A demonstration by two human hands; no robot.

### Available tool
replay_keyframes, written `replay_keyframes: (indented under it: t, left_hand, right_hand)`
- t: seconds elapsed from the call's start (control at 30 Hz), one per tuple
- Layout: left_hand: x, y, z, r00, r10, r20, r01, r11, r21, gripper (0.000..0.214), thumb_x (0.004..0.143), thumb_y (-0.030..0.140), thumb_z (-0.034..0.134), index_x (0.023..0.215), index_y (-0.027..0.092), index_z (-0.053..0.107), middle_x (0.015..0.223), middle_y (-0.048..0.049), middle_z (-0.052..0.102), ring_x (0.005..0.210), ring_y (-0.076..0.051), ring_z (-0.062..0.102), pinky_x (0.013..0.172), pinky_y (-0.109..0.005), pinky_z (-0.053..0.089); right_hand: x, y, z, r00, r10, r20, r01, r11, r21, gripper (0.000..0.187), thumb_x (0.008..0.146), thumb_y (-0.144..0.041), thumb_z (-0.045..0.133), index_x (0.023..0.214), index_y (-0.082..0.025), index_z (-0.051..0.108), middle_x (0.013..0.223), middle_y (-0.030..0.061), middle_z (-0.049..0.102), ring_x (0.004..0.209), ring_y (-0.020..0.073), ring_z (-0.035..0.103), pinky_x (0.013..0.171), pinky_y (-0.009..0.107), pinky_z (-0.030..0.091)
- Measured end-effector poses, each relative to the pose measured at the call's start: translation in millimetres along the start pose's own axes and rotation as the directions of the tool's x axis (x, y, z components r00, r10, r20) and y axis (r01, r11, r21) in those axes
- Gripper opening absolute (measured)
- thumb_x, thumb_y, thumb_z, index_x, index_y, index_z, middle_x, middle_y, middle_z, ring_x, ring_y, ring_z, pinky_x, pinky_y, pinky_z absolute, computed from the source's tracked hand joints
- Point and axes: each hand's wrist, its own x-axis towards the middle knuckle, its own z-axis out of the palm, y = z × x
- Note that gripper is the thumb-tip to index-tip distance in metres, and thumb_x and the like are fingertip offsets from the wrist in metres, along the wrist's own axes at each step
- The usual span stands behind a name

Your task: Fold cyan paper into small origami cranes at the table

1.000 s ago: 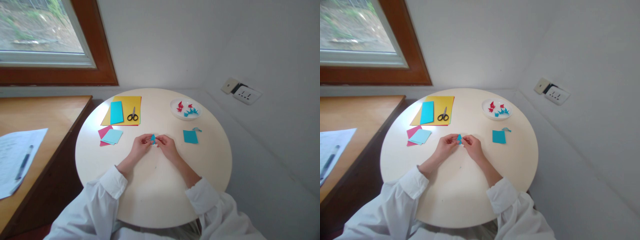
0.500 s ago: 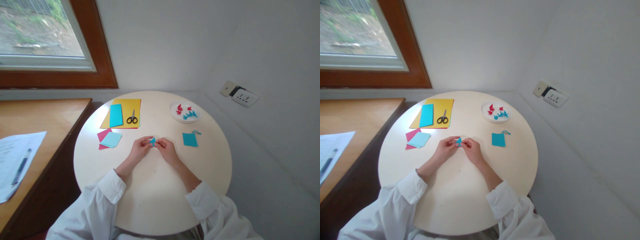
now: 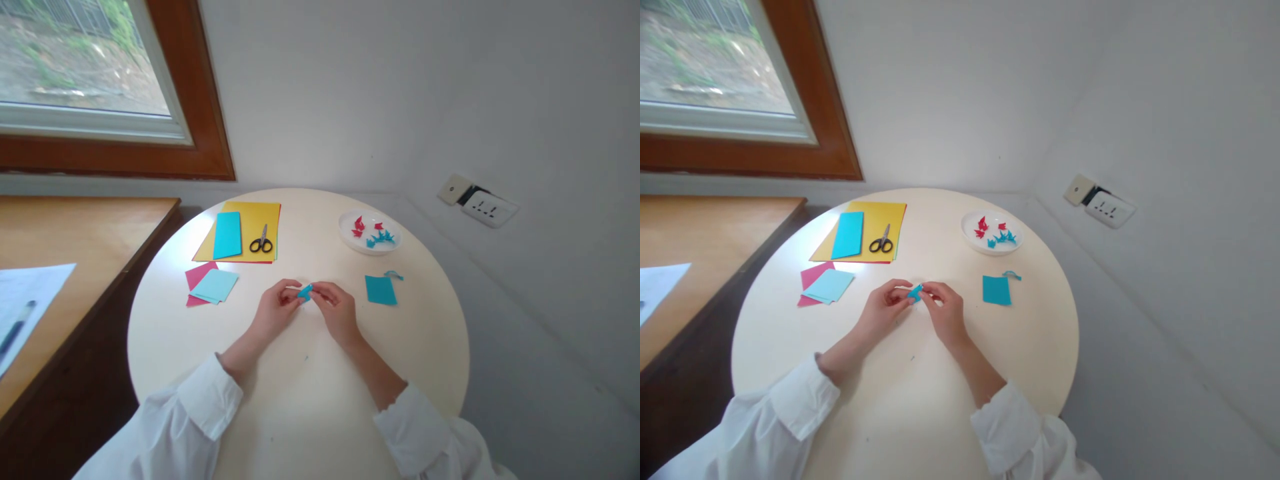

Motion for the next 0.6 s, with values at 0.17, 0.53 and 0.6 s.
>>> replay_keyframes:
  t: [0.17,0.53,0.6]
  left_hand:
    - [-1.9,-0.9,0.1,0.998,0.064,0.012,-0.064,0.996,0.054,0.023,0.073,0.026,0.062,0.093,0.016,0.056,0.081,-0.0084,0.072,0.078,-0.020,0.067,0.070,-0.030,0.050]
    - [-2.9,4.1,-0.8,0.990,0.141,0.016,-0.142,0.977,0.159,0.010,0.074,0.020,0.058,0.084,0.017,0.057,0.081,-0.0056,0.068,0.077,-0.018,0.066,0.070,-0.029,0.051]
    - [-4.3,6.8,-0.2,0.988,0.155,0.006,-0.154,0.974,0.166,0.013,0.074,0.020,0.059,0.086,0.017,0.056,0.078,-0.0042,0.068,0.074,-0.017,0.065,0.068,-0.028,0.050]
  right_hand:
    - [-1.5,-6.1,-2.0,0.999,-0.052,0.009,0.052,0.999,0.008,0.010,0.071,-0.025,0.065,0.079,-0.020,0.068,0.080,0.0032,0.068,0.079,0.0167,0.064,0.071,0.029,0.052]
    - [0.1,-5.1,-2.1,0.996,0.006,0.091,-0.023,0.982,0.189,0.011,0.067,-0.023,0.069,0.076,-0.020,0.064,0.078,0.0017,0.069,0.078,0.0161,0.066,0.080,0.033,0.053]
    - [0.7,-5.5,-2.3,0.997,0.015,0.074,-0.028,0.983,0.181,0.011,0.066,-0.024,0.069,0.075,-0.020,0.064,0.075,0.0013,0.068,0.075,0.0158,0.065,0.078,0.033,0.053]
